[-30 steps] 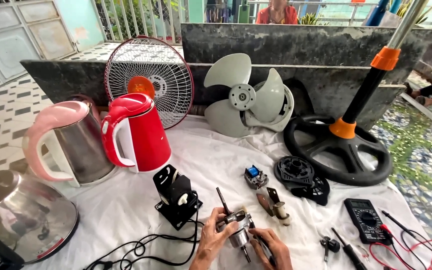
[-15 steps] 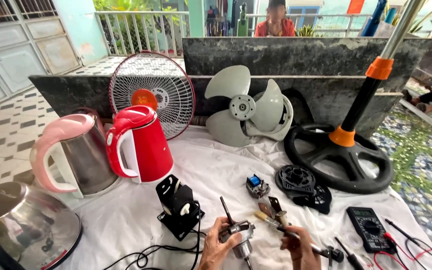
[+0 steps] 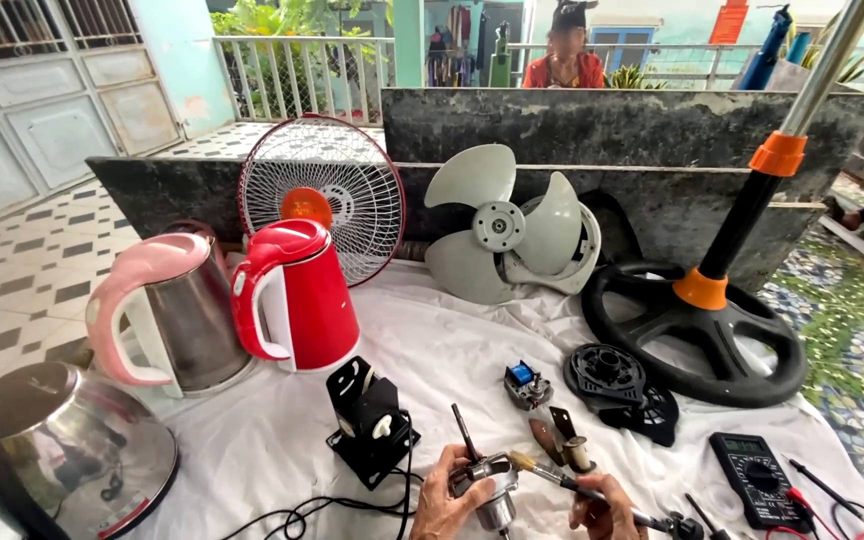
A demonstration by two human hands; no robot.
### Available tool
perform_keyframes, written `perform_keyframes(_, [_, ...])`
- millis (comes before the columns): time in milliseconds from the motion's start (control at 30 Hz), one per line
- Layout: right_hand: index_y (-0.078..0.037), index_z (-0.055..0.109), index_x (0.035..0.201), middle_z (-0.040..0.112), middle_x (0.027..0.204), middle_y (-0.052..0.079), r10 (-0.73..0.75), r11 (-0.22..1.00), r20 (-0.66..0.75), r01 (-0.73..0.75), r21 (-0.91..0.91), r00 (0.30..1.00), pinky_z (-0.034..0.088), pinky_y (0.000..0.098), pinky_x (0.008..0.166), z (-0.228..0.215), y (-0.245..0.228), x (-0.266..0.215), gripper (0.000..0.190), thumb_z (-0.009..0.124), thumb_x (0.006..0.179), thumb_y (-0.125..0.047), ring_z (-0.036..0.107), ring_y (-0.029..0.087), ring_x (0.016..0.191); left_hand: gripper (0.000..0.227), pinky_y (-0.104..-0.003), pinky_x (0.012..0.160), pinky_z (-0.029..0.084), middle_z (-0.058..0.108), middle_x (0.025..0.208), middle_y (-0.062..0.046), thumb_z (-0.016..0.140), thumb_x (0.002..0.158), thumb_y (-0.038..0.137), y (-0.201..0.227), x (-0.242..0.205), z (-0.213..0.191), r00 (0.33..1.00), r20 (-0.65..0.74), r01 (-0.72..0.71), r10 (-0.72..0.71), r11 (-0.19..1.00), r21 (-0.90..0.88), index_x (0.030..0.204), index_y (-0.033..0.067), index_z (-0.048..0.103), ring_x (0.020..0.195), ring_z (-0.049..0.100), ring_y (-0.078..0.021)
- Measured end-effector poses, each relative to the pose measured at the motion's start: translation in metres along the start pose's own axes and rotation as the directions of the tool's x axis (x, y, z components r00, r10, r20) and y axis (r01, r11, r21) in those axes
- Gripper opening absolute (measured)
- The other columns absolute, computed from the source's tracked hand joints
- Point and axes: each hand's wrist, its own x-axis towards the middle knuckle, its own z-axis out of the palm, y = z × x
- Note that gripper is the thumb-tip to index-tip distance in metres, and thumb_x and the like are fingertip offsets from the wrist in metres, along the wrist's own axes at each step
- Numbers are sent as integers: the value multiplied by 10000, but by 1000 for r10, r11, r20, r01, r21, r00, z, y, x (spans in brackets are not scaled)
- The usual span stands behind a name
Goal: Cleaning a fan motor assembly using a small brush to remove dust and debris
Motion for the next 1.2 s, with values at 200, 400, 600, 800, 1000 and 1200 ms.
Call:
perform_keyframes(200, [105,662,962,465,652,238,87,996,19,-87,26,996,330,344,590,2,-11,-16,399,487,1066,-239,491,329,556,580,-279,908,547,734,1152,-9,732,706,561,-1,-4,-1,997,36,-74,74,997,0,1167,225,628,1029,717,-116])
perform_keyframes(400, [94,657,997,486,685,230,143,990,8,-143,2,990,317,334,580,-6,4,-4,392,480,1083,-244,473,315,572,561,-264,890,512,701,1143,-16,719,728,509,4,-12,-3,998,35,-57,57,998,-2,1196,213,625,1012,667,-120])
perform_keyframes(600, [92,669,1169,613,808,247,136,990,-19,-135,46,991,431,421,526,-19,34,17,561,489,1123,-437,491,310,594,626,-295,943,551,703,1197,-27,707,693,605,-3,-6,-2,993,39,-111,111,994,10,1192,239,618,1091,693,-144])
perform_keyframes(800, [43,810,1005,705,745,259,234,924,-67,-243,-295,970,418,371,485,27,-19,-24,309,654,1001,-224,529,293,534,636,-298,946,529,728,1202,-13,713,665,627,-1,-6,-2,997,18,-73,72,995,72,1185,270,637,1083,693,-131])
perform_keyframes(1000, [50,875,937,751,749,189,223,878,-26,-212,-428,974,424,316,566,46,-46,-48,239,711,914,-122,550,246,583,621,-300,973,517,724,1229,-23,690,663,588,-4,-2,0,1000,-18,-13,15,995,102,1191,264,651,1117,675,-153])
perform_keyframes(1200, [-80,894,924,797,791,83,265,787,-55,-249,-564,963,413,247,631,48,-44,-54,178,735,903,-155,567,163,620,583,-285,1007,494,744,1197,-6,700,684,558,-11,4,0,1000,-7,-26,27,997,70,1177,250,650,1141,678,-140])
